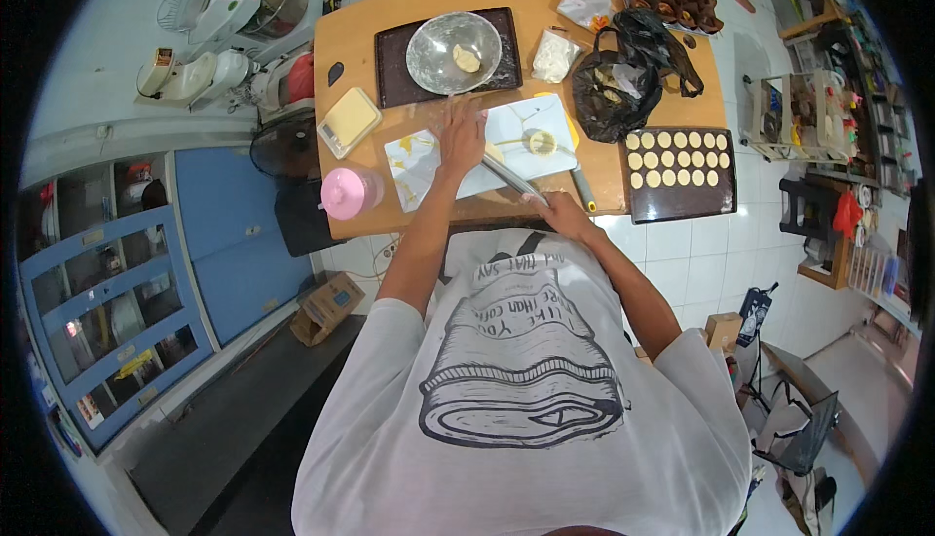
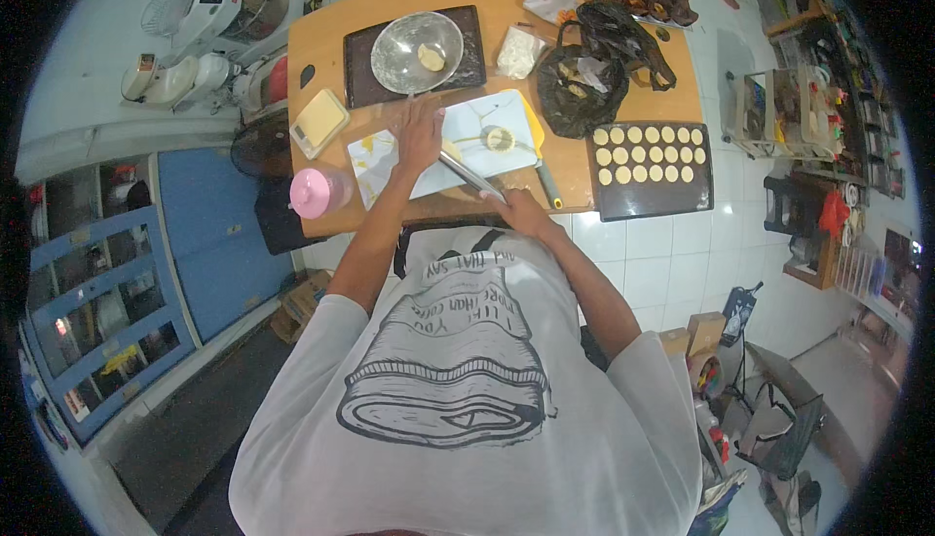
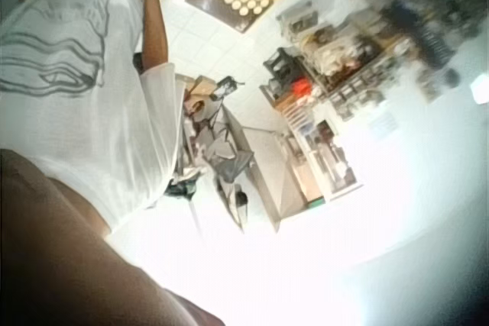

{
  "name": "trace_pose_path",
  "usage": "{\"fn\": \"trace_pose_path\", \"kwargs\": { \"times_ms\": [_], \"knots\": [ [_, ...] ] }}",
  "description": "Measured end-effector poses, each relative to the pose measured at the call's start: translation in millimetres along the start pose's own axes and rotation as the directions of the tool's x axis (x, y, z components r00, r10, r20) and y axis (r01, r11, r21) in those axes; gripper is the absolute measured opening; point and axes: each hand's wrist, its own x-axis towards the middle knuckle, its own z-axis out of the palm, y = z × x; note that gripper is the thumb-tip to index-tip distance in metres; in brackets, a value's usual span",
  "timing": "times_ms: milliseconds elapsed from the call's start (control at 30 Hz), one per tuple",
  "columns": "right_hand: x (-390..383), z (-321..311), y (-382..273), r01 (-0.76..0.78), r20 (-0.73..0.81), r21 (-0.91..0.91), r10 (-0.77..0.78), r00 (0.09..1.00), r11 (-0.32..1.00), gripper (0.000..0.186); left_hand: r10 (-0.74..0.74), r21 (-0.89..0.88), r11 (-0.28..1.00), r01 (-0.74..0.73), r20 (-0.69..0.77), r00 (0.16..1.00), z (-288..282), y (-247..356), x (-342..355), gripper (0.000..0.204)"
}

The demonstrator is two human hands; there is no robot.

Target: The person cuts dough with a tool and folds each piece by hand on a table in a bakery.

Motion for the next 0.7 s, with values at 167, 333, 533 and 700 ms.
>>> {"fn": "trace_pose_path", "kwargs": {
  "times_ms": [167, 333, 533, 700],
  "knots": [
    [1.2, -5.9, -2.0, -0.192, 0.129, 0.230, 0.166, 0.978, 0.954, 0.071, 0.098, 0.013, 0.995, -0.098, 0.022, 0.995, 12.7, 3.6, 20.0, 0.041],
    [9.3, -4.6, 12.0, -0.135, 0.076, 0.057, 0.131, 0.988, 0.989, 0.074, 0.077, 0.130, 0.986, -0.104, 0.194, 0.978, 7.0, 29.0, 39.3, 0.046],
    [12.2, -1.7, 15.1, -0.148, 0.071, 0.069, 0.143, 0.987, 0.987, 0.077, -0.034, 0.173, 0.985, -0.016, 0.284, 0.958, 11.2, 32.8, 53.6, 0.056],
    [8.9, 2.4, 21.9, -0.099, -0.031, -0.121, 0.096, 0.995, 0.988, 0.068, 0.023, 0.168, 0.983, -0.079, 0.315, 0.949, 2.1, 41.4, 48.2, 0.053]
  ]
}}
